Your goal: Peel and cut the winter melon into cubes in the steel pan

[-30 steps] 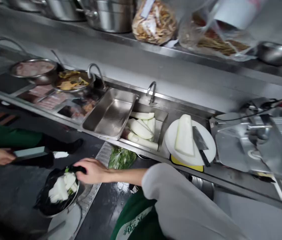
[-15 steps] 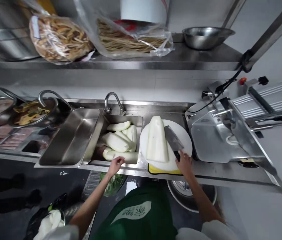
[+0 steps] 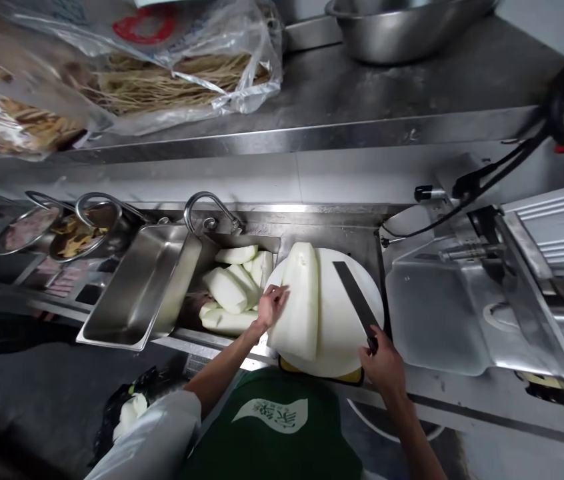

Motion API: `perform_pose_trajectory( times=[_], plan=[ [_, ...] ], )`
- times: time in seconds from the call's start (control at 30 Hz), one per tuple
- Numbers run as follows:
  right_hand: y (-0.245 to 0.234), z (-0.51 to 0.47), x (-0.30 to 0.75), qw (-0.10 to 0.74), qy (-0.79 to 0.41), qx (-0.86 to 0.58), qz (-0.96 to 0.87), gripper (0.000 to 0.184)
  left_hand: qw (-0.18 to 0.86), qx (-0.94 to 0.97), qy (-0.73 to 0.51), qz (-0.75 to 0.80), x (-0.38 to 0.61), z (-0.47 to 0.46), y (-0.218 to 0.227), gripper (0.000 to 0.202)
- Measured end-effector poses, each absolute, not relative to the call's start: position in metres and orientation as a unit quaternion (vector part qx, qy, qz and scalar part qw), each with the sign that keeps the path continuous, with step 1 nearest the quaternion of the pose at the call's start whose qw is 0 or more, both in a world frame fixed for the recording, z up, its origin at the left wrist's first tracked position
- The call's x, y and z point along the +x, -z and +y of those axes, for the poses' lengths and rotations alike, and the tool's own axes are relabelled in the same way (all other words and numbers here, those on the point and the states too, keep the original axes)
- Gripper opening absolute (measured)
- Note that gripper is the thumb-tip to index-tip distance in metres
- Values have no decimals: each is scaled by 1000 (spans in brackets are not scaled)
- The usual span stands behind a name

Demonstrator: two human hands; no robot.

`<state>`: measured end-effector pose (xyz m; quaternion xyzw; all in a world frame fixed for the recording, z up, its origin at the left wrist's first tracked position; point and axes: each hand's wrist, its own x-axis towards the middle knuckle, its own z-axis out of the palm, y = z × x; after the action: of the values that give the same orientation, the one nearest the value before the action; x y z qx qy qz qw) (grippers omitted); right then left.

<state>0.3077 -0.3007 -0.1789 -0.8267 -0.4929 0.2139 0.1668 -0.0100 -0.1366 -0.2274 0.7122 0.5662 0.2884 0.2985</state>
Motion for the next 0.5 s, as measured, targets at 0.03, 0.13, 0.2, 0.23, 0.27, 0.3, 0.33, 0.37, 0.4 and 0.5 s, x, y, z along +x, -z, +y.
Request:
perform_pose_trajectory(
  times=[0.03, 0.13, 0.2, 0.23, 0.27, 0.3, 0.33, 0.37, 0.4, 0.5],
  plan=[
    [176, -296, 312, 209, -223, -825, -476, 52, 300, 704, -313, 563, -11, -137, 230, 34],
    [171, -254, 305, 325, -276, -798, -426, 40, 332, 648, -377, 573, -11, -142, 235, 40],
    [174, -207, 284, 400, -354, -760, -371, 41, 373, 586, -407, 593, -12, -149, 238, 45],
    [178, -182, 271, 443, -389, -738, -329, 44, 401, 555, -410, 603, -13, -153, 238, 48],
    [182, -158, 258, 476, -418, -713, -300, 48, 432, 528, -403, 611, -15, -159, 239, 52],
    [187, -136, 245, 497, -436, -694, -285, 51, 464, 507, -388, 614, -18, -164, 239, 58],
    [192, -118, 234, 511, -447, -679, -280, 53, 494, 494, -367, 614, -20, -170, 238, 65],
    [197, -102, 225, 519, -453, -668, -281, 53, 519, 487, -347, 610, -22, -176, 238, 72],
    [202, -91, 218, 522, -455, -663, -285, 53, 536, 485, -332, 605, -24, -181, 238, 78],
    [215, -75, 209, 514, -452, -666, -297, 51, 546, 490, -324, 597, -26, -190, 236, 83]
  ],
)
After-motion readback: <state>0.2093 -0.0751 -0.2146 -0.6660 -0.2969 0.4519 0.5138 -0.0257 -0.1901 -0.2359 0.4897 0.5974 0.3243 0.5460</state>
